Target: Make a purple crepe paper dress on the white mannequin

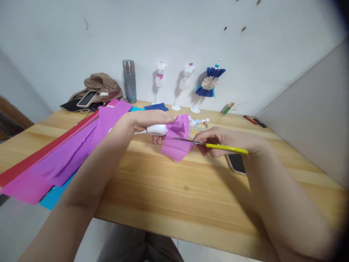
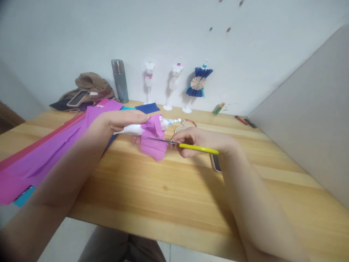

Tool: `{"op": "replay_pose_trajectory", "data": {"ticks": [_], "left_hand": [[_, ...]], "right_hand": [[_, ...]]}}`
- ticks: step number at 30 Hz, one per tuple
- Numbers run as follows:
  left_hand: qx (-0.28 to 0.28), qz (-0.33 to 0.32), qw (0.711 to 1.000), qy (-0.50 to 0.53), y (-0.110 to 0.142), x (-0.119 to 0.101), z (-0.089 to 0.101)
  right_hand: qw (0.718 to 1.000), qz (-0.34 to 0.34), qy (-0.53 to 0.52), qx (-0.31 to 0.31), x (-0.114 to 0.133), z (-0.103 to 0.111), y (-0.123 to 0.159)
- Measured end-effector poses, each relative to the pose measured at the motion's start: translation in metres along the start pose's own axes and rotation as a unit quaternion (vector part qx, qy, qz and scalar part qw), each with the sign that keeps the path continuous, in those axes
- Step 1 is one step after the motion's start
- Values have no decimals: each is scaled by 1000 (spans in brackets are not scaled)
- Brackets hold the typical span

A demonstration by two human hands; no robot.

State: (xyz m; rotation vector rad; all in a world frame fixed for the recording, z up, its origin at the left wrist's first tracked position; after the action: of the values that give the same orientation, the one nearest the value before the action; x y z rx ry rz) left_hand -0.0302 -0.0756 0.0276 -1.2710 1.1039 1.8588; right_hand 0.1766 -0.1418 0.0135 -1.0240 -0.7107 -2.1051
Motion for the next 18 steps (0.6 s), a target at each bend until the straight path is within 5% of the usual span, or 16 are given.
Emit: {"op": "replay_pose_trajectory", "data": {"ticks": [18], "left_hand": [[3,7,1000,22,-8,8,1]], "right_hand": [[999,40,-1,21,4,-5,-7]]}}
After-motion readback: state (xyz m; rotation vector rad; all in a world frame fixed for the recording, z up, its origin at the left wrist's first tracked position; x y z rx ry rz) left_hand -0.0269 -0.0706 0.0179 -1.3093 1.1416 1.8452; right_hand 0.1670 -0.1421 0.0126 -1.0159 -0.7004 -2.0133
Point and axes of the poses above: each hand's wrist, its own y-axis away from the middle knuckle, its own z-axis out of the back of the hand, x = y × z, the point moved 4 cm from there along -y, towards the middle knuckle, and after that the axes turned 3 degrees about z, right-handed, at the moved point
